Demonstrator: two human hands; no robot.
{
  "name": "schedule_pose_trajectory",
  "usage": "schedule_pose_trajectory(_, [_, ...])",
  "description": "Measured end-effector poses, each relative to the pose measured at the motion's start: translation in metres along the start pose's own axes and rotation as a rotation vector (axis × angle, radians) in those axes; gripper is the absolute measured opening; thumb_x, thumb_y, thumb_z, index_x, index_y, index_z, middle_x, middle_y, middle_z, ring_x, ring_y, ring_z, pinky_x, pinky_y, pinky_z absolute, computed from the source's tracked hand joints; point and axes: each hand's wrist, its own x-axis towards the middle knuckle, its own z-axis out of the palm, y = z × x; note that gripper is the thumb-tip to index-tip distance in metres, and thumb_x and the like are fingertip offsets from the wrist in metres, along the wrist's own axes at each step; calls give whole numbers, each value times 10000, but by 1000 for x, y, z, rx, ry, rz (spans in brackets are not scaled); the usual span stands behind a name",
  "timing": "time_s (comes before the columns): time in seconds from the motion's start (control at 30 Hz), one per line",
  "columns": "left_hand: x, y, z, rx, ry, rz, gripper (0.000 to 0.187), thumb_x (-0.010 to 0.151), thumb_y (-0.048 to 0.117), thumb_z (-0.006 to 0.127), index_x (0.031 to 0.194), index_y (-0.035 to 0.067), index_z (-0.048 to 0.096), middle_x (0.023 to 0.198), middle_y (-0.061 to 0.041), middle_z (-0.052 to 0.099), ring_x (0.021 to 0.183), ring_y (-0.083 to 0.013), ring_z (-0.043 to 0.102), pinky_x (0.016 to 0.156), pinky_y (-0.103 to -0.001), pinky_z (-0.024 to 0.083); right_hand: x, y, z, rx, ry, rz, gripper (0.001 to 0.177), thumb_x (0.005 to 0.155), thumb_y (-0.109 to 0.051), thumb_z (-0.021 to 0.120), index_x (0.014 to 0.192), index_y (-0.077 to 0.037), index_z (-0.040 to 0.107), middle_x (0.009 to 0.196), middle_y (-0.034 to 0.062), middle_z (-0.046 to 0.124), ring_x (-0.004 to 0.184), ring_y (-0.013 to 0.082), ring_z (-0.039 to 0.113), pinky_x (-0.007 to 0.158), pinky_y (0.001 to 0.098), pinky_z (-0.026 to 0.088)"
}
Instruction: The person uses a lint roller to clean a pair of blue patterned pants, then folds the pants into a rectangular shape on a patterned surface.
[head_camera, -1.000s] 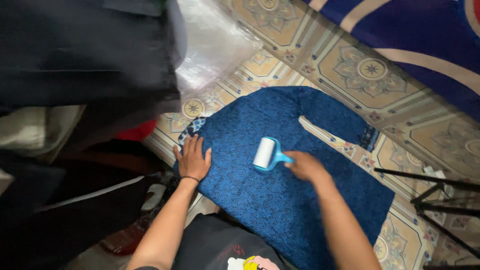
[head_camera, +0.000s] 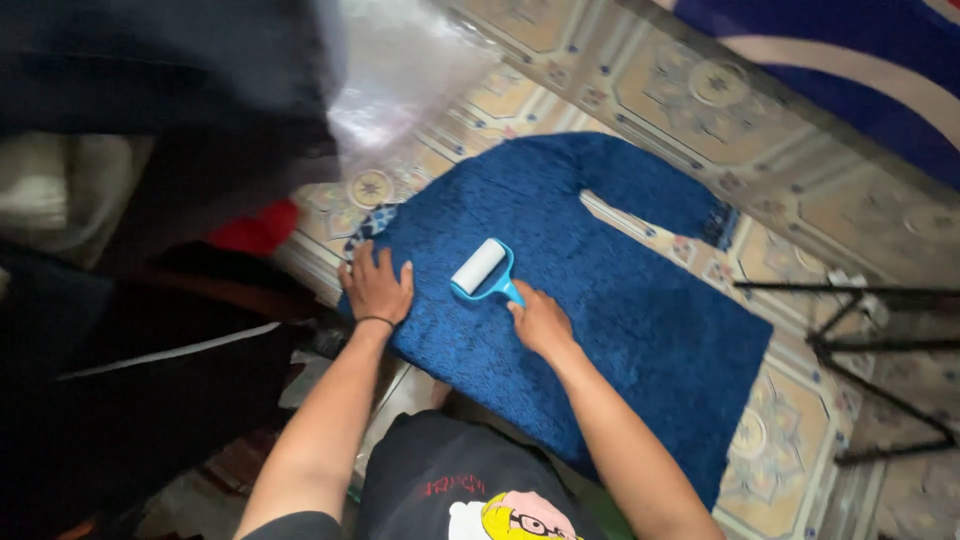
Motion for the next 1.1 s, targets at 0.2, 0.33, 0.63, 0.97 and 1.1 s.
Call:
schedule_pose_trajectory(0.2, [-8,90,-70,-88,-229,166,422,940,361,625,1305,150,624,1544,-176,467,1524,-395,300,1122,-751,190,-41,53,-8,-14,-7,81,455,1002,-323,589,1451,-254,573,1218,230,692,1192,443,654,979,579,548])
schedule_pose_trajectory(0.33, [-33,129,-65,-281,-457,293,439,1004,327,533,1412,167,569,1611,-144,410,1543,-372,275,1168,-729,200,-79,62,-35,2,-17,134,467,1000,-304,587,1461,-227,573,1252,224,692,1227,430,642,1002,580,538])
schedule_pose_trajectory(0.63, [-39,133,-43,-4,-678,352,584,1045,589,357,1579,352,379,1718,-42,237,1587,-305,172,1232,-668,73,-179,123,-73,183,40,285,440,967,-199,643,1405,-157,641,1341,255,664,1298,458,582,1098,559,468])
schedule_pose_trajectory(0.97, [-125,275,-81,-161,-684,874,564,990,466,534,1516,270,481,1685,-107,279,1563,-361,202,1191,-709,136,-263,201,-26,321,174,536,452,951,-257,664,1403,-279,653,1357,215,665,1303,423,585,1104,515,477])
schedule_pose_trajectory(1.1, [-152,307,-88,-115,-879,964,579,1044,475,352,1605,340,304,1731,-59,139,1594,-305,85,1209,-709,19,-289,208,-6,403,237,608,459,959,-269,652,1417,-285,641,1365,220,657,1307,413,581,1108,504,473])
